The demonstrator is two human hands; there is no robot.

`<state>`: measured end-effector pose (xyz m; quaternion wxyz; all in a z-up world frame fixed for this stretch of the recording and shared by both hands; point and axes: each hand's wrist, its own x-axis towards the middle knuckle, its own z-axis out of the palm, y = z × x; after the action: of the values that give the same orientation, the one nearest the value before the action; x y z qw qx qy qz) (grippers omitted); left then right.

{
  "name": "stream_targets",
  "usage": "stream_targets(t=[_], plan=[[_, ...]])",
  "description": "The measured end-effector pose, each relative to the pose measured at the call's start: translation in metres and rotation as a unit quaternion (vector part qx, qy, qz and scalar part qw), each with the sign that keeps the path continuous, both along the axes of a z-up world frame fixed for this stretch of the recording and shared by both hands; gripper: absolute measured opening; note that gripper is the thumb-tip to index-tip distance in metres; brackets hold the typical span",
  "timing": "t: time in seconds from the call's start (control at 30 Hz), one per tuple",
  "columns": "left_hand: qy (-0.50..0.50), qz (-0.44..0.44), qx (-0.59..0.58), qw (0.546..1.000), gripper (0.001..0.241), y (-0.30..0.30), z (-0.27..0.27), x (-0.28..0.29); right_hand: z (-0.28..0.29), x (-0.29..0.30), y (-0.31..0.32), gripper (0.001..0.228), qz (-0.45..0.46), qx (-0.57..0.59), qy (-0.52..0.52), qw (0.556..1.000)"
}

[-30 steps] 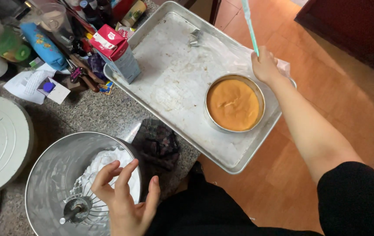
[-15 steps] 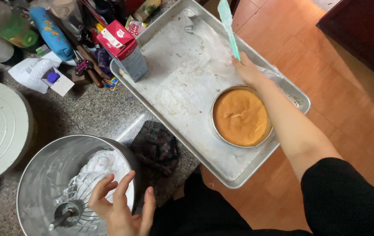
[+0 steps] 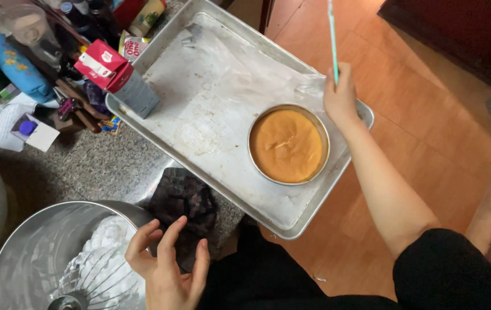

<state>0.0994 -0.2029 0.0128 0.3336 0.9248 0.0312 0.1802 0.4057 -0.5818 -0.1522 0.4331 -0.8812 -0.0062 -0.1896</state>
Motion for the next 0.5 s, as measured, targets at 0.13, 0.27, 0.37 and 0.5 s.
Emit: stream_targets(t=[0.13, 0.27, 0.37, 0.5], plan=[[-0.015, -0.039, 0.004, 0.999, 0.054, -0.006, 0.000, 0.007, -0.008, -0.084, -0.028, 0.030, -0.178, -0.035, 0.051, 0.982], [-0.018, -0.080, 0.006, 0.997, 0.054, -0.009, 0.000, 0.009, -0.053, -0.137, -0.044, 0.026, -0.230, -0.079, 0.032, 0.969], [0.000, -0.105, 0.006, 0.994, 0.056, -0.011, 0.001, 0.010, -0.064, -0.152, -0.040, 0.025, -0.273, -0.127, 0.053, 0.952], [-0.008, -0.136, 0.005, 0.991, 0.056, -0.013, 0.002, 0.011, -0.058, -0.150, -0.027, 0.028, -0.295, -0.114, 0.116, 0.942]])
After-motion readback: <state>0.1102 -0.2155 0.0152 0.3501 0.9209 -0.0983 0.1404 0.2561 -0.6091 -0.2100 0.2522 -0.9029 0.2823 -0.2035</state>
